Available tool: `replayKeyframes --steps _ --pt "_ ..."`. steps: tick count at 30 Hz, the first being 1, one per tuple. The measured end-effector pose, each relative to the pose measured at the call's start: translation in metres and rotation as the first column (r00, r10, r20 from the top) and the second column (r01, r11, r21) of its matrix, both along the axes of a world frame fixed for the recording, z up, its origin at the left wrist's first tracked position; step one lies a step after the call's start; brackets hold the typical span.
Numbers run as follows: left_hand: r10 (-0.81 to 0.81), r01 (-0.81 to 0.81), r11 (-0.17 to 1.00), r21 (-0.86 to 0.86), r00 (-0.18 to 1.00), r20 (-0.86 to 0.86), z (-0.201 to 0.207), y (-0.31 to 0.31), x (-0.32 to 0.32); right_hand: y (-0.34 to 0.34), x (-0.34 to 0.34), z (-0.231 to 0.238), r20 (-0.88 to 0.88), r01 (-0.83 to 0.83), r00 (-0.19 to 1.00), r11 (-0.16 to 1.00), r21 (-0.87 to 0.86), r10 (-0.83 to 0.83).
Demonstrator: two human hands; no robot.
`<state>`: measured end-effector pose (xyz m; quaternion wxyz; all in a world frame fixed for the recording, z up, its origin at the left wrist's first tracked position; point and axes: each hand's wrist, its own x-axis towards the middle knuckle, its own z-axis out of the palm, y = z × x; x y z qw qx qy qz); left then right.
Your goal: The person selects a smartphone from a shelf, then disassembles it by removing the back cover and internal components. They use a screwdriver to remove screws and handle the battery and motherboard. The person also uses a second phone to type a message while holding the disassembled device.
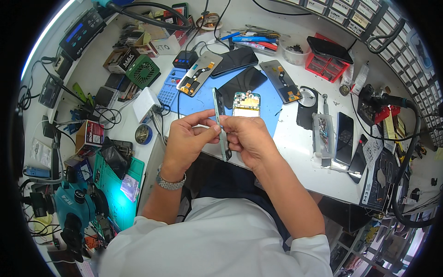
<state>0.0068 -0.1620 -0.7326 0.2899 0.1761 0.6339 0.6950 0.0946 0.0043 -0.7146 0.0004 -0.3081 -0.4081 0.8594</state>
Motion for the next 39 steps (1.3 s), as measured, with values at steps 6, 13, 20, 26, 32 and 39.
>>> replayKeyframes --steps 6,13,20,26,32,39 --pt "-0.001 0.000 1.000 -0.002 1.000 -0.021 -0.002 0.002 0.001 0.006 0.003 0.002 0.004 -0.058 0.998 0.992 0.114 0.058" --pt "0.009 -0.009 1.000 -0.002 0.999 -0.031 0.002 0.005 0.006 0.011 0.004 0.008 0.019 -0.095 0.995 0.974 0.204 0.093" --pt "0.011 -0.012 1.000 -0.014 0.998 -0.054 0.004 0.006 0.009 0.004 0.004 0.014 0.026 -0.095 0.995 0.884 0.457 0.093" --pt "-0.010 0.007 0.999 -0.039 0.997 -0.076 0.007 0.007 0.011 0.008 0.001 0.010 0.068 -0.138 0.990 0.797 0.589 0.121" --pt "-0.014 0.015 1.000 0.006 0.998 -0.068 0.004 0.009 0.012 0.011 -0.005 0.007 0.148 -0.210 0.978 0.741 0.637 0.150" --pt "-0.004 0.005 0.999 0.034 1.000 -0.027 -0.002 0.014 0.010 0.012 0.004 0.025 0.101 -0.141 0.990 0.799 0.584 0.101"
